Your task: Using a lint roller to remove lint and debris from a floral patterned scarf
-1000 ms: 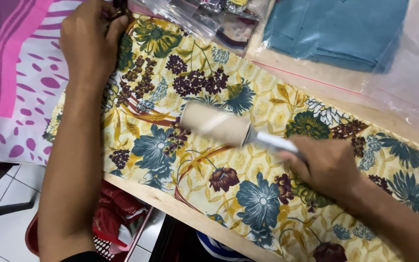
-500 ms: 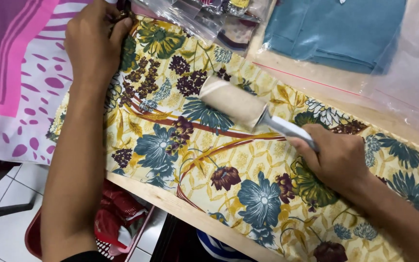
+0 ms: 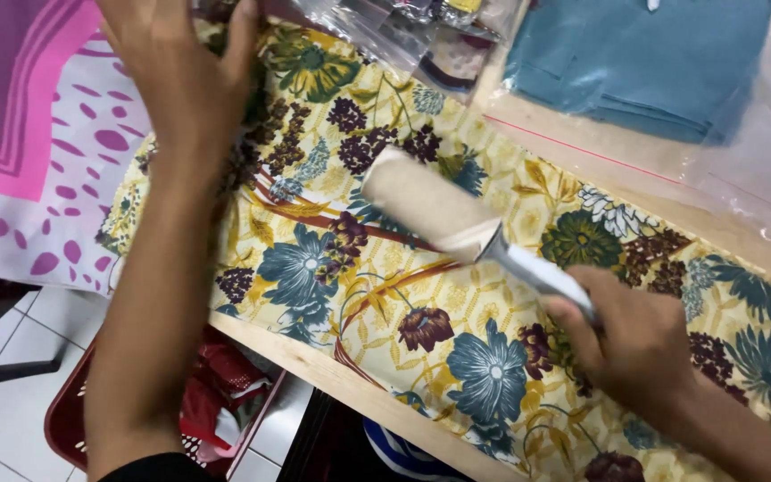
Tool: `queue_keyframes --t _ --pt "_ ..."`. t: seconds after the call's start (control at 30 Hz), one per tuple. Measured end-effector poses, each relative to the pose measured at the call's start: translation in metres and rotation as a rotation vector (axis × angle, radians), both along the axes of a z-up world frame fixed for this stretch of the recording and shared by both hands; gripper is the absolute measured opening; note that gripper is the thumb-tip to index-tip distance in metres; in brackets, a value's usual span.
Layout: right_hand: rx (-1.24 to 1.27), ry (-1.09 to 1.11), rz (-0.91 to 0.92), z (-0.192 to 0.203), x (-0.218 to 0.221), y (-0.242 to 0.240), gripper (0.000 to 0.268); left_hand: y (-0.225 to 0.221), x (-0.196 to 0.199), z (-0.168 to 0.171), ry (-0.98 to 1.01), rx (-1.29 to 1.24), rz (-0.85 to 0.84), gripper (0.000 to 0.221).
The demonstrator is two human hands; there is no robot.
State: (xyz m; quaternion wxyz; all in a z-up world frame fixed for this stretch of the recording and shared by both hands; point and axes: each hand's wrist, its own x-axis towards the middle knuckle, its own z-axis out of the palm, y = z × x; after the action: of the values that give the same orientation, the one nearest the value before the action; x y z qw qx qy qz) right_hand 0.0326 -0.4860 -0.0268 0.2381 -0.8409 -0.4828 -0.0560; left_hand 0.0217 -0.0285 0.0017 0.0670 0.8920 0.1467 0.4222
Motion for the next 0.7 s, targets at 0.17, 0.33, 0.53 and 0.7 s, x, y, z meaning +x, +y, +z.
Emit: queue_keyframes --t 0.17,0.33,0.53,0.7 --pt "-0.044 -0.030 -0.041 -0.004 -0.001 -0.017 0.033 -0.107 -0.054 0.048 0.027 0.085 -0.345 0.011" --pt "-0.101 0.113 -0.201 -0.003 0.027 -0.012 0.030 -0.170 -0.113 0.015 0.225 -0.024 -0.817 0.021" --pt "0.006 0.089 0.016 -0.014 0.045 0.009 0.033 -0.178 -0.136 -0.016 0.539 0.155 -0.817 0.089" --pt "-0.051 -0.028 0.047 -0.024 0.067 0.022 0.033 -0.179 -0.134 -0.012 0.599 0.153 -0.821 0.087"
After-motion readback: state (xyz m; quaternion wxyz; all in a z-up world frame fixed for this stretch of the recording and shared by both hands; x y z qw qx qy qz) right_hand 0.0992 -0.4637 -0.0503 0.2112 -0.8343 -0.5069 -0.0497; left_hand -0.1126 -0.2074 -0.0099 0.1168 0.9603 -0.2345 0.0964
